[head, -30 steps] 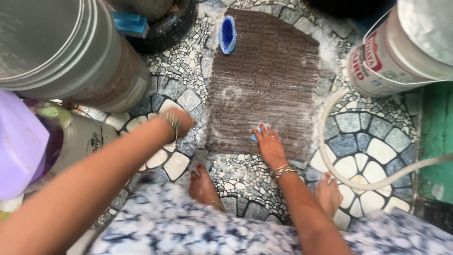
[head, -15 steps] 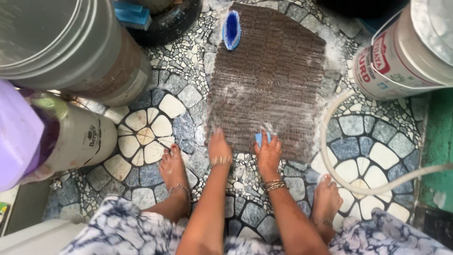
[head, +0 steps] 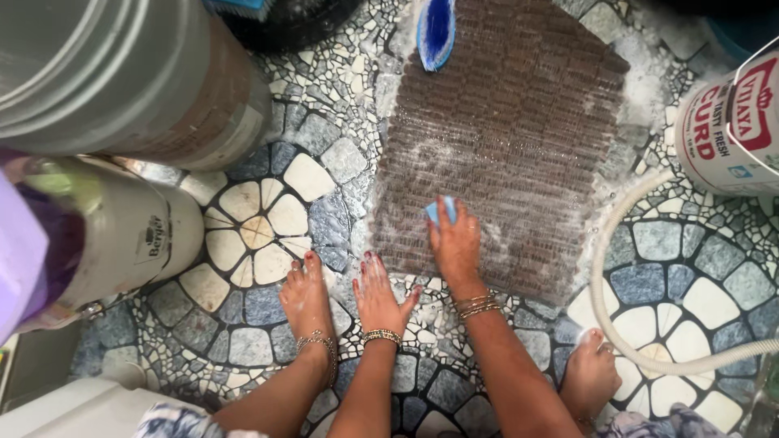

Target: The person washes a mat by wetting it with water from a hose and scrubbing soap across its surface by hand.

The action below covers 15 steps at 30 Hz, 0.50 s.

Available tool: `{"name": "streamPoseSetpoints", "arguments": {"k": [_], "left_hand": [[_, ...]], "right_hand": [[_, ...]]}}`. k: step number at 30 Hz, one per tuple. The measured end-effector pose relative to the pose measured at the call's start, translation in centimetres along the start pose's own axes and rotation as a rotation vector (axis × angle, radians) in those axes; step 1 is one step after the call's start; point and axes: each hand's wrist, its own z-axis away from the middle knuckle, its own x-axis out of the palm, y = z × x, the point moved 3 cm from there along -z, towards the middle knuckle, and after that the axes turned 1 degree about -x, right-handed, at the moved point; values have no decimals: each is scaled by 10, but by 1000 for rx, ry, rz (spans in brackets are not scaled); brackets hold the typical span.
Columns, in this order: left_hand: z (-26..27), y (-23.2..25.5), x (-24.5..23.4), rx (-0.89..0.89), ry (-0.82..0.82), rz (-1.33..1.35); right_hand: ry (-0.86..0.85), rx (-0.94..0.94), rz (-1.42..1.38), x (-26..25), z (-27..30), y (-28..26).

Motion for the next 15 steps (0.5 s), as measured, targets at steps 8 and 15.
{"name": "streamPoseSetpoints", "arguments": {"k": [8,15], "left_hand": [[0,-7,5,36,9,-37],[0,-7,5,9,-73,-113]], "right_hand": [[-137,-427,-49,13,-8,-16],[-10,-986,-156,-2,0,-56]]}}
